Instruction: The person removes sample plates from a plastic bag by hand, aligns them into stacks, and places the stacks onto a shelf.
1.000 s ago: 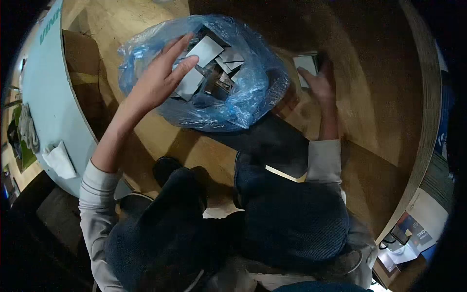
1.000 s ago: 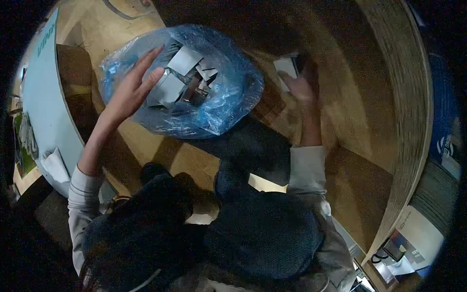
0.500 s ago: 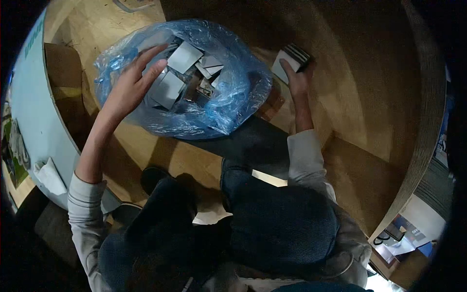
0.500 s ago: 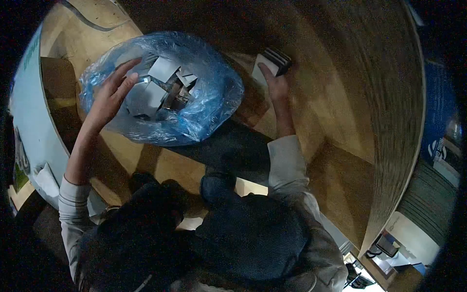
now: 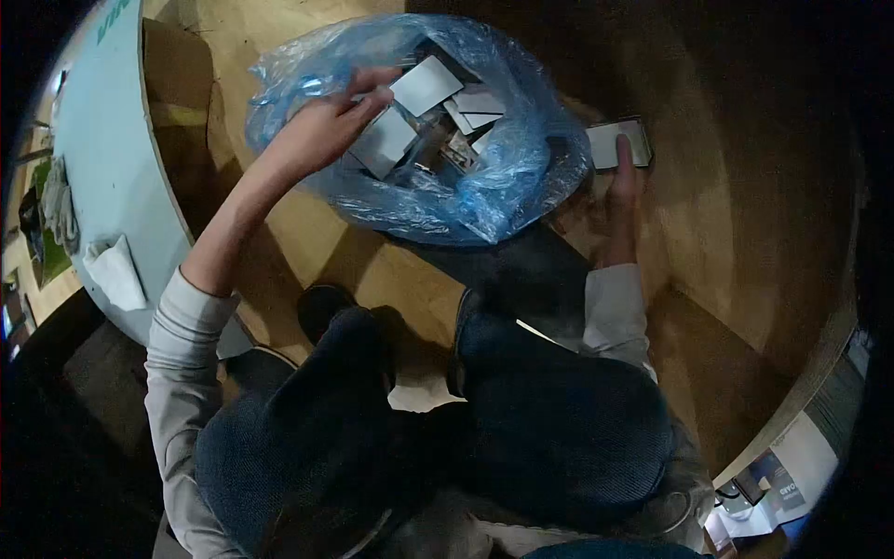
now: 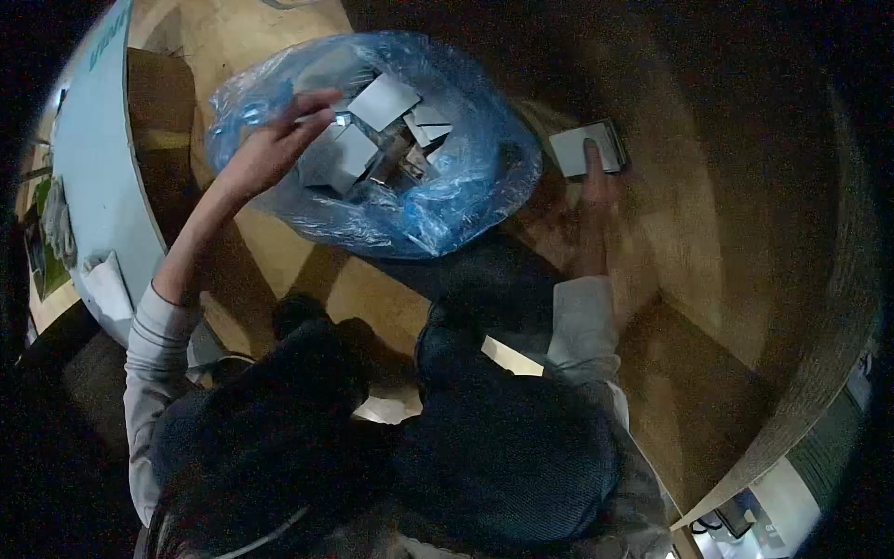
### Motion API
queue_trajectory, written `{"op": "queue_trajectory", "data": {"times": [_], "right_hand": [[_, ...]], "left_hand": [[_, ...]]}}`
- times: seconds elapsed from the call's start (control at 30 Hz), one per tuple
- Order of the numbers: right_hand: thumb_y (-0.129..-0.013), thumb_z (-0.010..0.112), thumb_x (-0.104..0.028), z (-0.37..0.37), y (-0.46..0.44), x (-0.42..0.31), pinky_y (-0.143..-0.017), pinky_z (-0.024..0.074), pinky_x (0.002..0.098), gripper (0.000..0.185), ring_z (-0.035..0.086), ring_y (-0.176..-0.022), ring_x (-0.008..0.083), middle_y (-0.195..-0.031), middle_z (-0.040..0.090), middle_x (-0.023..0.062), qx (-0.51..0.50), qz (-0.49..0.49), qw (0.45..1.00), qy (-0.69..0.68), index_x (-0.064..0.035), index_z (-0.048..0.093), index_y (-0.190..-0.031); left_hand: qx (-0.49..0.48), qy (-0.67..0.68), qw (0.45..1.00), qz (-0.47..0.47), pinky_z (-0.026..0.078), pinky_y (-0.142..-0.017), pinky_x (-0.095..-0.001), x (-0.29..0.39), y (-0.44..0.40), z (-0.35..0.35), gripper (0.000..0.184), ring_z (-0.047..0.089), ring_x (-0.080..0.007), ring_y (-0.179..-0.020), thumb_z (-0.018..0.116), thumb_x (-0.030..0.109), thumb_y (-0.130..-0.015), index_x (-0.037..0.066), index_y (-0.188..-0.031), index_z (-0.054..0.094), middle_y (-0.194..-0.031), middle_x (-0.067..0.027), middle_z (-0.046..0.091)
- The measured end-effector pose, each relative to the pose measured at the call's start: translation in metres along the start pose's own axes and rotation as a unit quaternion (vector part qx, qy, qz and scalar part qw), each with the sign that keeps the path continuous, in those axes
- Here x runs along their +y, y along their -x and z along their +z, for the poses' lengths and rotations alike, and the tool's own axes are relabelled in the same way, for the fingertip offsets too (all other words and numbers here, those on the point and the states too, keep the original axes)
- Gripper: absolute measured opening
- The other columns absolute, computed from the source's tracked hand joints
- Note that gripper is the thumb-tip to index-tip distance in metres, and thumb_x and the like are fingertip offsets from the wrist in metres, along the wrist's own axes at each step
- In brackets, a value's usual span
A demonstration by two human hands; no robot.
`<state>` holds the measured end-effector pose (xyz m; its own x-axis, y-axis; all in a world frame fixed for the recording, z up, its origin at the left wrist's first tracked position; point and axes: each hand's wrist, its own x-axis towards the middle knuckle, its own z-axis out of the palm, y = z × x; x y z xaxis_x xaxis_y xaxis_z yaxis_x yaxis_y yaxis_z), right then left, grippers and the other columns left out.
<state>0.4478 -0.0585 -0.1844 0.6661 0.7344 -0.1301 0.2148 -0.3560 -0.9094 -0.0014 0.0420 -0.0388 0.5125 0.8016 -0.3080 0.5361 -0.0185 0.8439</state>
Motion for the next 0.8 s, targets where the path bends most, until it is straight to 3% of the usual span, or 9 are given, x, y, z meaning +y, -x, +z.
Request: {"op": "queue_trajectory", "data": {"times": [0.17, 0.3, 0.4, 0.43, 0.53, 0.57, 0.63, 0.7, 0.8], "right_hand": [[-0.075, 0.062, -0.046, 0.006, 0.023, -0.077, -0.095, 0.0318, 0.0444, 0.070, 0.036, -0.119, 0.0280, -0.127, 0.043, 0.0139, -0.147, 0.188, 0.965, -0.112, -0.0041, 0.041, -0.127], [-0.076, 0.063, -0.042, 0.005, 0.022, -0.109, -0.095, 0.0327, 0.0439, 0.066, 0.041, -0.116, 0.0278, -0.124, 0.046, 0.0133, -0.183, 0.177, 0.963, 0.084, -0.0050, 0.043, -0.126], [-0.079, 0.061, -0.035, -0.002, 0.002, -0.084, -0.090, 0.0368, 0.0420, 0.057, 0.045, -0.112, 0.0273, -0.121, 0.048, 0.0138, -0.188, 0.113, 0.966, 0.137, -0.0051, 0.044, -0.125], [-0.079, 0.061, -0.034, 0.000, 0.003, -0.086, -0.089, 0.0376, 0.0416, 0.056, 0.045, -0.111, 0.0272, -0.120, 0.048, 0.0139, -0.191, 0.100, 0.965, 0.147, -0.0051, 0.045, -0.124], [-0.084, 0.056, -0.029, 0.000, 0.033, -0.119, -0.077, 0.0451, 0.0296, 0.038, 0.056, -0.084, 0.0171, -0.097, 0.059, 0.0087, 0.079, -0.213, 0.962, 0.153, 0.0012, 0.054, -0.107], [-0.084, 0.056, -0.029, 0.006, 0.058, -0.148, -0.077, 0.0451, 0.0296, 0.038, 0.056, -0.084, 0.0171, -0.097, 0.059, 0.0087, 0.078, -0.210, 0.962, 0.155, 0.0012, 0.054, -0.107], [-0.088, 0.050, -0.018, 0.037, 0.117, -0.214, -0.075, 0.0463, 0.0303, 0.024, 0.057, -0.081, 0.0172, -0.090, 0.060, 0.0087, -0.085, -0.229, 0.968, -0.049, 0.0003, 0.058, -0.101], [-0.087, 0.048, -0.013, 0.065, 0.141, -0.231, -0.075, 0.0464, 0.0311, 0.020, 0.057, -0.082, 0.0189, -0.089, 0.060, 0.0098, -0.368, -0.322, 0.862, -0.136, -0.0014, 0.061, -0.098], [-0.086, 0.048, -0.015, 0.127, 0.156, -0.241, -0.078, 0.0453, 0.0308, 0.024, 0.057, -0.086, 0.0224, -0.092, 0.059, 0.0132, -0.523, -0.342, 0.778, 0.063, -0.0010, 0.058, -0.102]], "left_hand": [[-0.196, -0.060, 0.979, 0.001, 0.040, -0.090, -0.0337, -0.005, 0.012, 0.018, 0.033, 0.051, -0.0251, -0.104, 0.046, 0.022, -0.090, 0.007, -0.119, 0.048, -0.114, -0.0130, 0.051], [-0.249, -0.126, 0.960, 0.002, 0.040, -0.090, -0.0378, -0.020, 0.014, 0.032, 0.036, 0.052, -0.0292, -0.101, 0.051, 0.024, -0.086, 0.008, -0.118, 0.048, -0.110, -0.0149, 0.052], [0.088, -0.348, 0.933, 0.043, 0.037, -0.093, -0.0406, -0.059, 0.005, 0.026, 0.047, 0.048, -0.0336, -0.106, 0.053, 0.038, -0.083, 0.008, -0.118, 0.047, -0.115, -0.0173, 0.050], [0.088, -0.348, 0.932, 0.041, 0.037, -0.093, -0.0406, -0.058, 0.004, 0.025, 0.047, 0.048, -0.0336, -0.106, 0.053, 0.038, -0.083, 0.008, -0.118, 0.047, -0.115, -0.0173, 0.050], [0.064, -0.394, 0.910, -0.107, 0.031, -0.097, -0.0438, -0.046, 0.002, 0.014, 0.062, 0.042, -0.0362, -0.113, 0.051, 0.051, -0.079, 0.006, -0.121, 0.043, -0.121, -0.0209, 0.044], [0.060, -0.394, 0.911, -0.108, 0.031, -0.097, -0.0438, -0.048, -0.002, 0.013, 0.062, 0.042, -0.0362, -0.113, 0.051, 0.051, -0.079, 0.006, -0.121, 0.043, -0.121, -0.0209, 0.044], [-0.042, -0.392, 0.905, -0.159, 0.027, -0.100, -0.0448, -0.056, -0.019, 0.007, 0.073, 0.037, -0.0367, -0.118, 0.050, 0.057, -0.077, 0.004, -0.125, 0.038, -0.127, -0.0217, 0.038], [-0.093, -0.389, 0.898, -0.182, 0.025, -0.101, -0.0453, -0.071, -0.029, 0.007, 0.078, 0.034, -0.0370, -0.120, 0.049, 0.060, -0.076, 0.003, -0.127, 0.035, -0.130, -0.0221, 0.036], [0.085, -0.518, 0.851, 0.008, 0.036, -0.092, -0.0445, -0.129, -0.025, 0.025, 0.080, 0.045, -0.0362, -0.109, 0.058, 0.059, -0.069, -0.003, -0.118, 0.044, -0.117, -0.0233, 0.047]]}}
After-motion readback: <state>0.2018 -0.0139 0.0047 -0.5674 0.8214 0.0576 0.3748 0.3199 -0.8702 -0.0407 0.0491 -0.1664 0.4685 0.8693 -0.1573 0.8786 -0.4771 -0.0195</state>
